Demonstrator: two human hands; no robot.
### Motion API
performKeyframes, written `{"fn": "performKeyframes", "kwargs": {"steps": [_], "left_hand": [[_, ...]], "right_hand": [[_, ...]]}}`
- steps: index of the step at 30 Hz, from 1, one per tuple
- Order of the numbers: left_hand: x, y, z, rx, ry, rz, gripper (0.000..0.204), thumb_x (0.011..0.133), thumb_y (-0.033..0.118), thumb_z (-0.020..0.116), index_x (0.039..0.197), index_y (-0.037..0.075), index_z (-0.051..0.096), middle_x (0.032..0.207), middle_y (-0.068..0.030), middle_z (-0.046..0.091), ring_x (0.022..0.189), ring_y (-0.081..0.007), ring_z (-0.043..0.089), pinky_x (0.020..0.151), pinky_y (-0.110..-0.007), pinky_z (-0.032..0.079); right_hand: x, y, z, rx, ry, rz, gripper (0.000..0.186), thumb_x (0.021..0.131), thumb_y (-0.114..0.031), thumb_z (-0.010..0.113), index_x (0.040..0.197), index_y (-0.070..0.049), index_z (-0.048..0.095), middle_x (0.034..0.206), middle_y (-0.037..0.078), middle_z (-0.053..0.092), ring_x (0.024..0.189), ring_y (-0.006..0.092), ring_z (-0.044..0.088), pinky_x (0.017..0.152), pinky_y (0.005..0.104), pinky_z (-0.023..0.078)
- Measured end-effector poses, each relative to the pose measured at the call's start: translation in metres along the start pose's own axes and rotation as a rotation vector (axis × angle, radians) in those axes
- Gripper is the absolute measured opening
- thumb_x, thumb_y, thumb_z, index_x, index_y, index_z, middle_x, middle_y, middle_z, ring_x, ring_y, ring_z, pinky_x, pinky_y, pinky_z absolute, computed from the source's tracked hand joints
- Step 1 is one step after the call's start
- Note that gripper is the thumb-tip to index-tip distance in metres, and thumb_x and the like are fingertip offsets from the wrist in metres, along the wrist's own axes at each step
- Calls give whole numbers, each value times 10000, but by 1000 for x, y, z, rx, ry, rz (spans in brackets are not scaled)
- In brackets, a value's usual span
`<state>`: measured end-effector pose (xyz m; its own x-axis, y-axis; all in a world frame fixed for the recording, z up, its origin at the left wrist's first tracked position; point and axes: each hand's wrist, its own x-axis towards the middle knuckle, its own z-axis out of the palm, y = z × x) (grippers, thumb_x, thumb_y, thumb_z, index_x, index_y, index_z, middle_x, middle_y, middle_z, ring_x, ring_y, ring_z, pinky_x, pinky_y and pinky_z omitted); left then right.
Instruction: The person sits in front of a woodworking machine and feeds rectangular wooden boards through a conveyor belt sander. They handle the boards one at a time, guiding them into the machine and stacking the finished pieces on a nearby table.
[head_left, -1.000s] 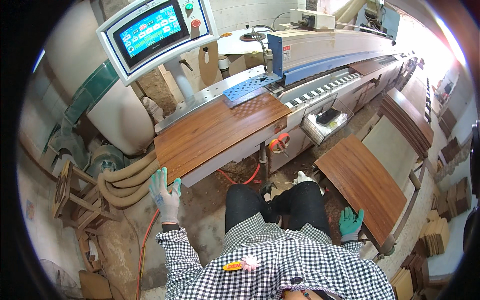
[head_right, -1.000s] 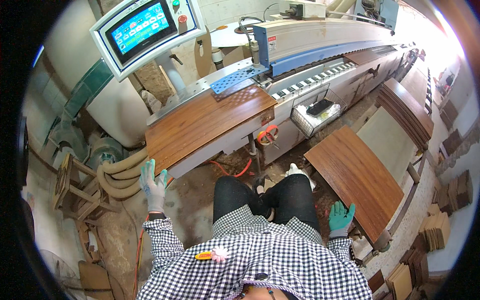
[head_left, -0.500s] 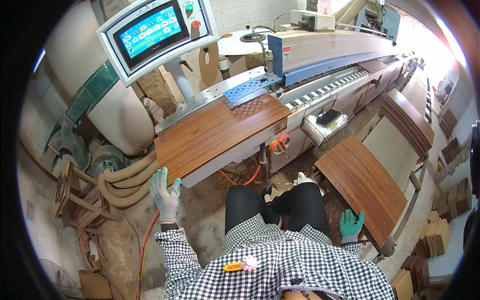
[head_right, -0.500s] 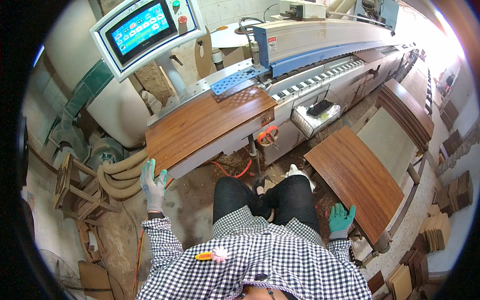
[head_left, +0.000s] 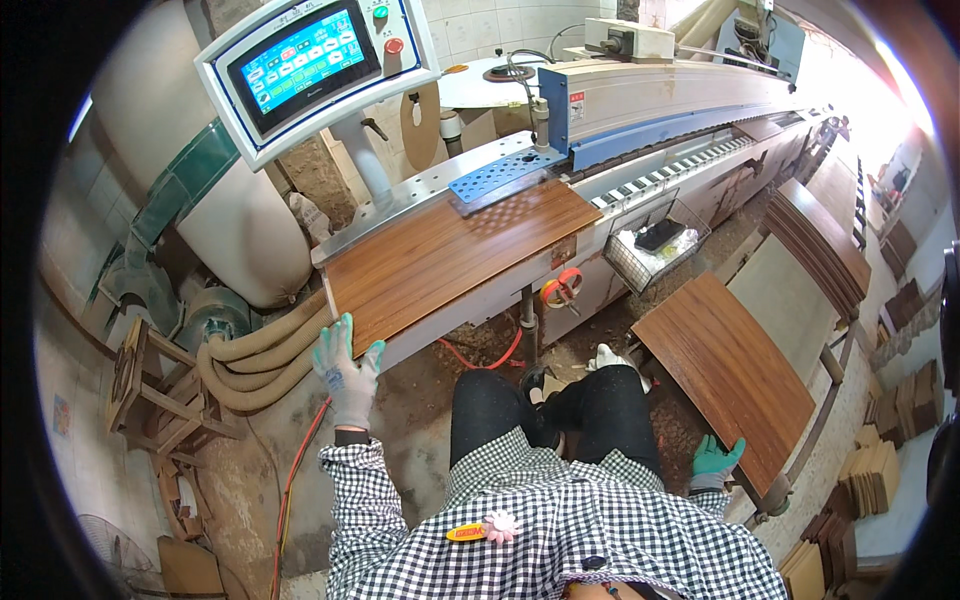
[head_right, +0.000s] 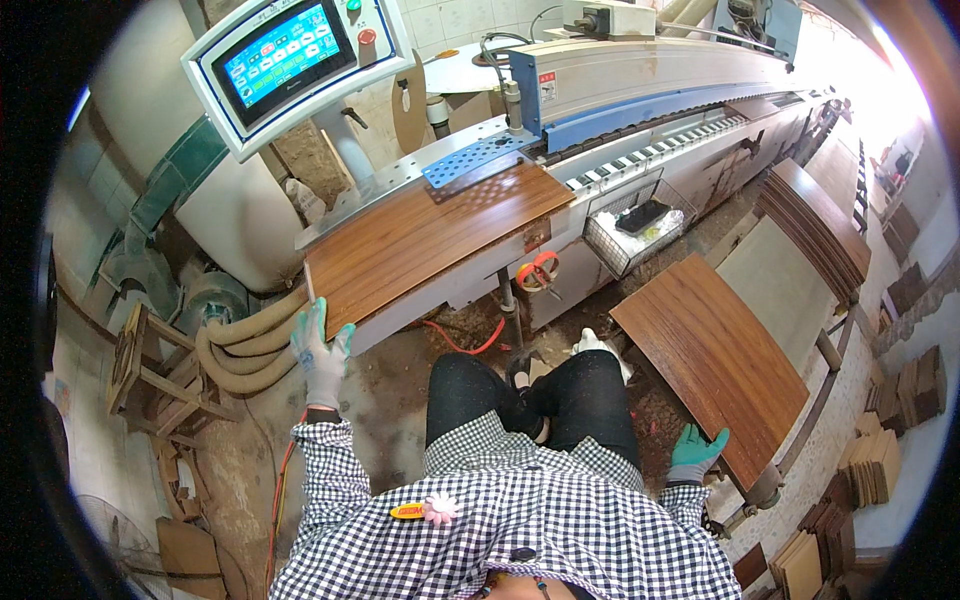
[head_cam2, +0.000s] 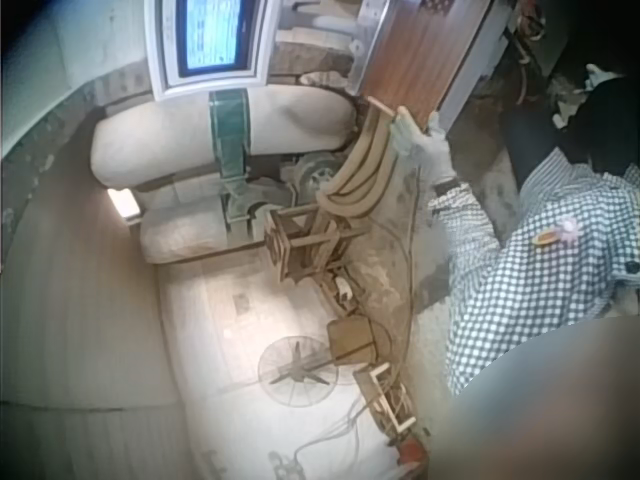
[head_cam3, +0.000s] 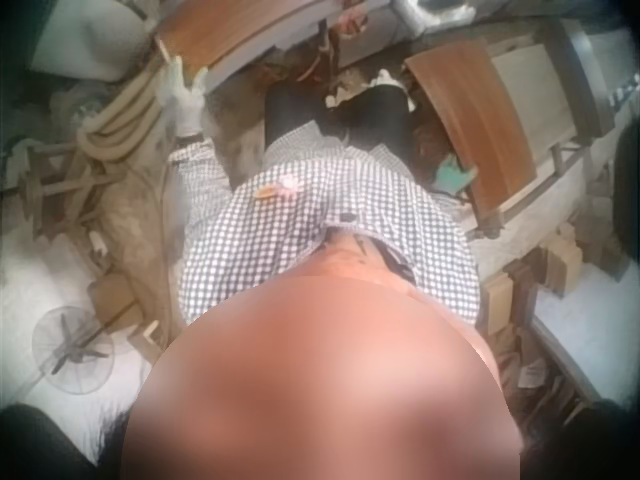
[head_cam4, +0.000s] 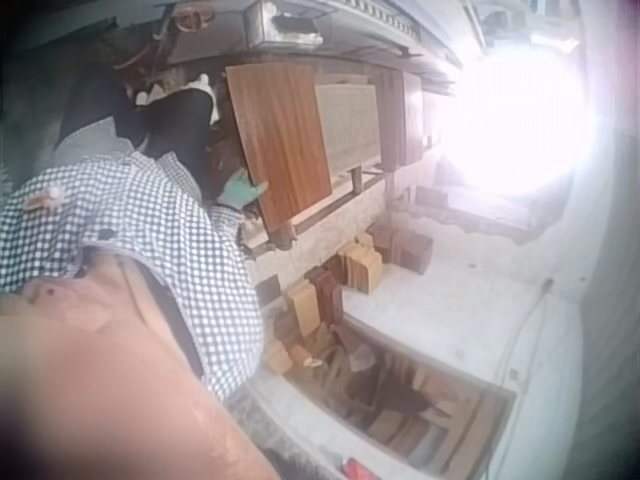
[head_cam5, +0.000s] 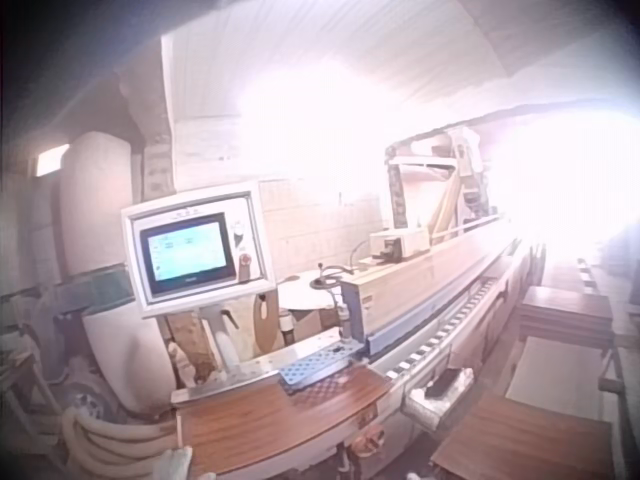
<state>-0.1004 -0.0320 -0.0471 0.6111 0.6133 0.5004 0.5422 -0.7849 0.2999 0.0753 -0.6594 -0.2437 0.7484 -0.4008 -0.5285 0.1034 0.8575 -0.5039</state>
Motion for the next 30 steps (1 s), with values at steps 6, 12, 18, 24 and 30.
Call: {"fn": "performKeyframes", "kwargs": {"steps": [6, 12, 18, 24, 30], "left_hand": [[16, 50, 22, 16, 1, 52, 750, 871, 483, 715, 1499, 180, 436, 1437, -232, 501, 1390, -406, 393, 1178, -588, 164], [33, 88, 48, -10, -6, 125, 724, 898, 518, 669, 1485, 155, 451, 1430, -219, 513, 1383, -384, 407, 1177, -553, 187], [43, 99, 61, -136, -36, 224, 670, 922, 421, 668, 1491, 146, 444, 1433, -168, 535, 1373, -386, 424, 1168, -545, 218], [25, 89, 42, -294, -19, 306, 665, 918, 339, 687, 1500, 141, 433, 1459, -142, 517, 1402, -366, 395, 1176, -543, 216], [-9, 102, 5, -314, -99, 353, 750, 929, 510, 614, 1530, 125, 380, 1563, -143, 384, 1471, -360, 290, 1197, -549, 160]], "right_hand": [[3, -8, -1, 8, 57, -24, 692, 800, -473, 789, 1339, -106, 556, 1313, 70, 564, 1175, 257, 511, 1033, 396, 416], [1, -19, -2, -17, -53, 21, 681, 820, -455, 783, 1354, -111, 537, 1314, 68, 565, 1170, 268, 509, 1044, 411, 394], [0, -54, -2, -108, -238, -57, 517, 892, -349, 738, 1320, -112, 572, 1319, 68, 584, 1164, 272, 533, 1024, 432, 412], [3, -75, -19, -126, -464, -130, 379, 952, -137, 657, 1321, -98, 579, 1380, 128, 552, 1251, 293, 526, 1057, 466, 452], [-26, -50, 34, -484, -808, -343, 503, 895, 53, 600, 1378, -74, 536, 1389, 170, 534, 1235, 320, 550, 1068, 463, 460]]}}
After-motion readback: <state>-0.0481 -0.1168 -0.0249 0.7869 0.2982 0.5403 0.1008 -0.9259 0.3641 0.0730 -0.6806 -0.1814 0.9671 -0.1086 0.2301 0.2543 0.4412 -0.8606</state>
